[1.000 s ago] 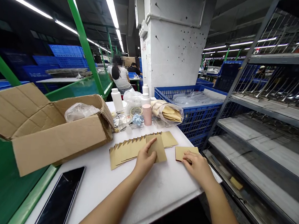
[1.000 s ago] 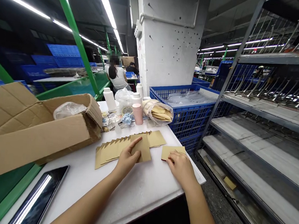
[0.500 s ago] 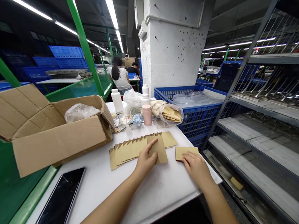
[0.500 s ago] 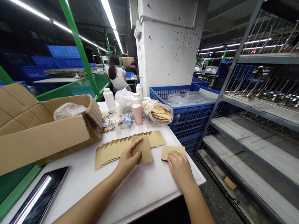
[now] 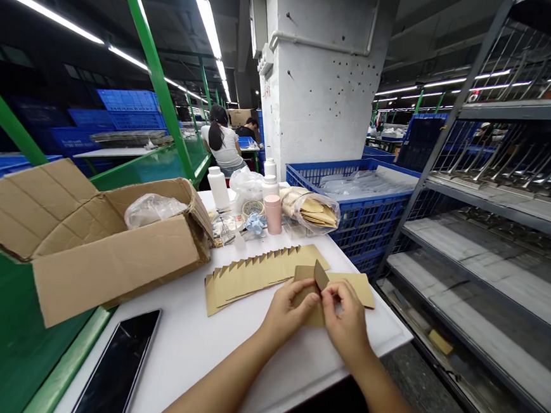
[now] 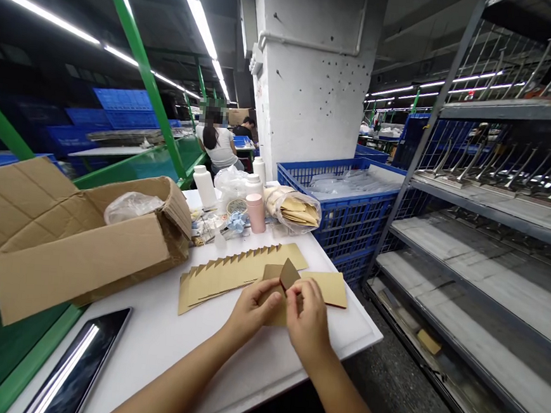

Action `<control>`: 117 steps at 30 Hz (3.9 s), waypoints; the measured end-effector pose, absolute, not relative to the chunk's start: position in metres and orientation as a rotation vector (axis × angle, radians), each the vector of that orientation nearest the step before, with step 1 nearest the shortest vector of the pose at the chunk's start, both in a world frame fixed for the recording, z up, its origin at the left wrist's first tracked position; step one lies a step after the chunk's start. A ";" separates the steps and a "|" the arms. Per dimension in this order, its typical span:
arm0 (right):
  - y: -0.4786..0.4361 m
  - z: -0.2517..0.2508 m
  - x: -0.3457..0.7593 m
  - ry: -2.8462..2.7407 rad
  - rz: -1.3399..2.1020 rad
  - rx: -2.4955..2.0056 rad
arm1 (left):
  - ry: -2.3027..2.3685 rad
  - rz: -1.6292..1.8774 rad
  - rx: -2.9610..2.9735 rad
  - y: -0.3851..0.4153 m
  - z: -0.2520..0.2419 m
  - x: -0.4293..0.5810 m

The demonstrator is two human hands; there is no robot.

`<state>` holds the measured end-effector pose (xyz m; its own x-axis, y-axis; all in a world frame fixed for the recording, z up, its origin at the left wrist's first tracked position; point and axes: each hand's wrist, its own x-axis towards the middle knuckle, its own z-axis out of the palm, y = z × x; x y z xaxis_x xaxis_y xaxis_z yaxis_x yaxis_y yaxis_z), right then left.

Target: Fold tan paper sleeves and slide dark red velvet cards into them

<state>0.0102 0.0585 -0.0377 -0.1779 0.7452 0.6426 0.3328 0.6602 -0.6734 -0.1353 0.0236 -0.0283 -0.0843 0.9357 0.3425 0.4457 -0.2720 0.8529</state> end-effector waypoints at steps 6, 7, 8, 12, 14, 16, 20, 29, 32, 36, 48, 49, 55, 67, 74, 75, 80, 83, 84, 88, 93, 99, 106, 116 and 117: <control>0.046 -0.044 -0.012 -1.677 0.589 -0.809 | 1.564 1.353 1.758 0.025 -0.033 -0.134; 0.048 -0.045 -0.010 -1.667 0.585 -0.815 | 1.594 1.357 1.744 0.026 -0.035 -0.136; 0.051 -0.046 -0.007 -1.648 0.580 -0.832 | 1.616 1.367 1.717 0.028 -0.036 -0.137; 0.064 -0.042 0.019 -1.463 0.519 -0.998 | 1.651 1.477 1.481 0.034 -0.039 -0.149; 0.067 -0.038 0.030 -1.358 0.377 -1.058 | 1.653 1.555 1.349 0.036 -0.038 -0.155; 0.064 -0.035 0.033 -1.328 0.230 -1.048 | 1.643 1.613 1.275 0.036 -0.036 -0.157; 0.043 -0.037 0.009 -1.526 0.270 -0.911 | 1.555 1.601 1.364 0.029 -0.033 -0.144; 0.038 -0.044 -0.005 -1.545 0.444 -0.796 | 1.353 1.443 1.640 0.022 -0.030 -0.134; 0.056 -0.041 0.011 -1.419 0.462 -0.928 | 1.260 1.361 1.670 0.026 -0.030 -0.138; 0.072 -0.038 0.024 -1.478 0.738 -0.826 | 1.190 1.246 1.676 0.027 -0.031 -0.139; 0.072 -0.039 0.018 -1.128 0.728 -0.875 | 1.291 1.116 1.759 0.024 -0.030 -0.137; 0.071 -0.040 0.014 -1.112 0.715 -0.874 | 1.290 1.068 1.780 0.024 -0.031 -0.136; 0.079 -0.033 0.008 -0.935 0.641 -0.867 | 1.306 1.005 1.708 0.026 -0.042 -0.136; 0.061 -0.011 0.023 -1.221 0.239 -0.982 | 1.624 1.252 1.954 0.024 -0.029 -0.137; 0.043 -0.021 -0.009 -1.509 0.705 -0.734 | 1.312 1.347 2.072 0.015 -0.028 -0.132; 0.046 -0.022 -0.007 -1.469 0.669 -0.760 | 1.344 1.370 2.059 0.017 -0.030 -0.134; 0.065 -0.029 0.010 -1.344 0.777 -0.892 | 1.328 1.373 2.056 0.020 -0.032 -0.137; 0.071 -0.035 0.016 -1.354 0.977 -0.877 | 1.295 1.382 2.014 0.019 -0.028 -0.136; 0.071 -0.037 0.017 -1.338 0.950 -0.895 | 1.293 1.398 1.989 0.018 -0.027 -0.135; 0.068 -0.046 0.014 -1.410 0.911 -0.958 | 1.280 1.485 1.897 0.014 -0.027 -0.132; 0.057 -0.061 -0.003 -1.281 1.055 -0.905 | 1.207 1.525 1.727 0.008 -0.030 -0.124; 0.051 -0.072 -0.013 -1.292 1.203 -0.904 | 1.282 1.531 1.310 0.015 -0.033 -0.126; 0.048 -0.067 -0.014 -1.395 1.222 -0.816 | 1.112 1.589 1.162 0.022 -0.036 -0.122; 0.053 -0.068 -0.018 -1.514 0.939 -0.870 | 1.085 1.421 1.164 0.032 -0.042 -0.134; 0.056 -0.066 -0.014 -1.553 0.828 -0.898 | 1.098 1.405 1.153 0.033 -0.042 -0.136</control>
